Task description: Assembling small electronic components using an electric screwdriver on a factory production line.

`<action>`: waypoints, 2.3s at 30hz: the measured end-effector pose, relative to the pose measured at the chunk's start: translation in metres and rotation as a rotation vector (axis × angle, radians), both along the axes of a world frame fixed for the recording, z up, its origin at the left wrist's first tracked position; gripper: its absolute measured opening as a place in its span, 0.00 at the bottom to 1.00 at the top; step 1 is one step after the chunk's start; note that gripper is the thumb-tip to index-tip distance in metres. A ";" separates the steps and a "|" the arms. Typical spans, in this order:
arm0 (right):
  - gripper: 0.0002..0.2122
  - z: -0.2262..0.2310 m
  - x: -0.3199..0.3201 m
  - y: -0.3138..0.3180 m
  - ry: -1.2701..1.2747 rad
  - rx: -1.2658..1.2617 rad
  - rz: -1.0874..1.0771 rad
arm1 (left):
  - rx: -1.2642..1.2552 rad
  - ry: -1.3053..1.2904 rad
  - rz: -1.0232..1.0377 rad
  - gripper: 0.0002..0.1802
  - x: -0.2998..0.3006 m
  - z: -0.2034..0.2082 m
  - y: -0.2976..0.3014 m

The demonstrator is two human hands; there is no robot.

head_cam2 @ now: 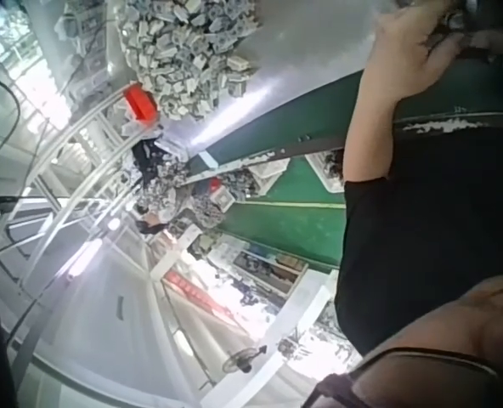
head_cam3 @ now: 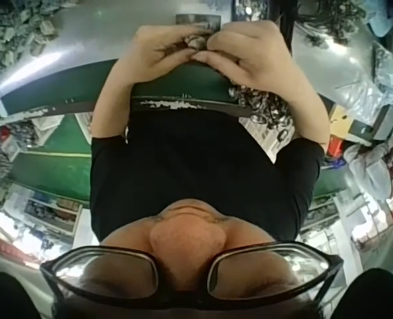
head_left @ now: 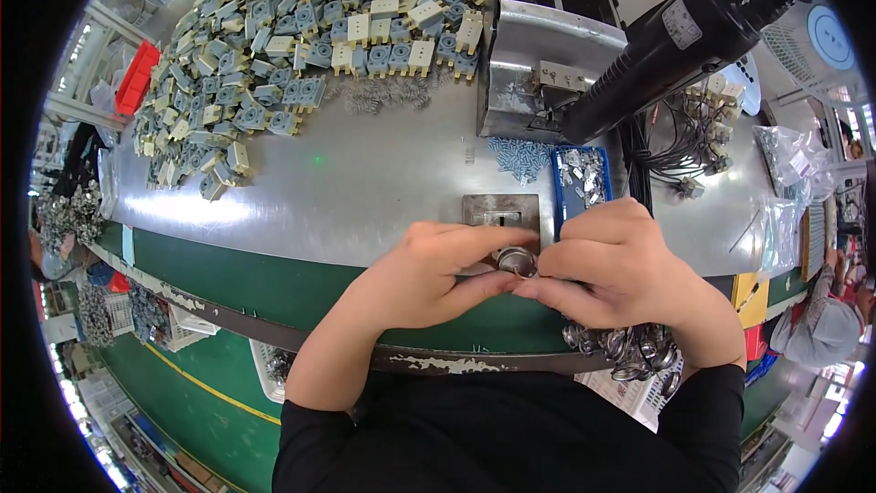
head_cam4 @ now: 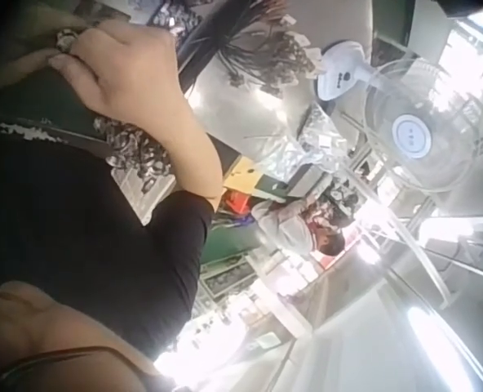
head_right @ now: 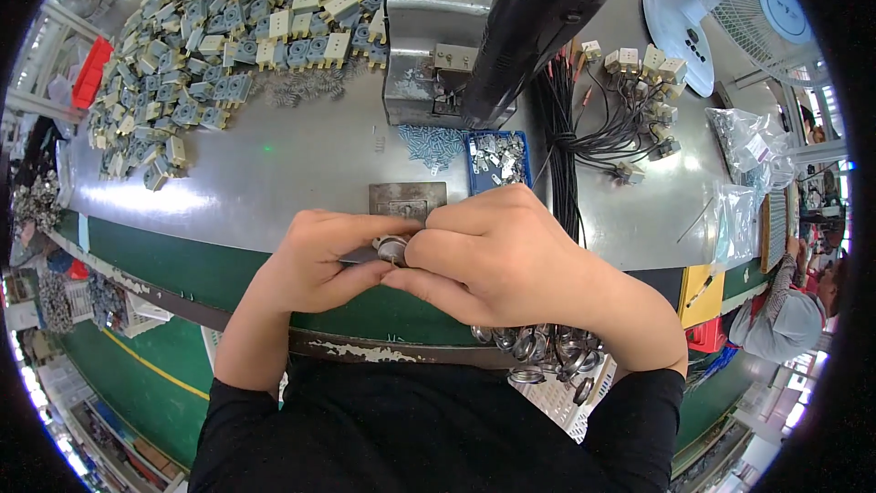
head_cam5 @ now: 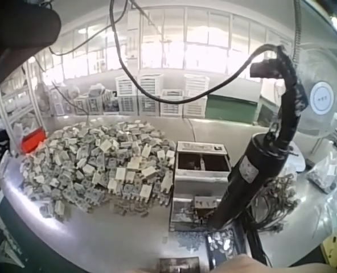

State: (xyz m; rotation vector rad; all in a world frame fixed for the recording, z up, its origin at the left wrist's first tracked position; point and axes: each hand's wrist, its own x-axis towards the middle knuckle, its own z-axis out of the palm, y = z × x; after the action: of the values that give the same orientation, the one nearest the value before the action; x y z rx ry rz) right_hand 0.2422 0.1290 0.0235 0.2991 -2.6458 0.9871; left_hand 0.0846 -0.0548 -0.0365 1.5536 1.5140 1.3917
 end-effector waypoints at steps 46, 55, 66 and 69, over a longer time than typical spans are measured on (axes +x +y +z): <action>0.21 -0.026 0.007 0.002 -0.124 -0.392 0.027 | -0.018 -0.812 0.002 0.12 0.018 -0.019 0.000; 0.27 -0.005 0.003 0.028 -0.535 -0.121 0.033 | -0.099 -0.463 0.097 0.15 -0.018 0.016 -0.034; 0.16 -0.029 0.015 0.035 -0.473 0.260 -0.403 | -0.521 0.851 1.337 0.26 -0.151 -0.030 -0.160; 0.18 -0.029 0.016 0.036 -0.460 0.351 -0.324 | -0.482 0.891 1.325 0.26 -0.148 -0.035 -0.163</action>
State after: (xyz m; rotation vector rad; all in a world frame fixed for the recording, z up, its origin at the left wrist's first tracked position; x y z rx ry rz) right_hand 0.2578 0.1653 -0.0059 -0.3198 -3.1396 0.5305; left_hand -0.0636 -0.2177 -0.0714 0.7435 3.4508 0.5952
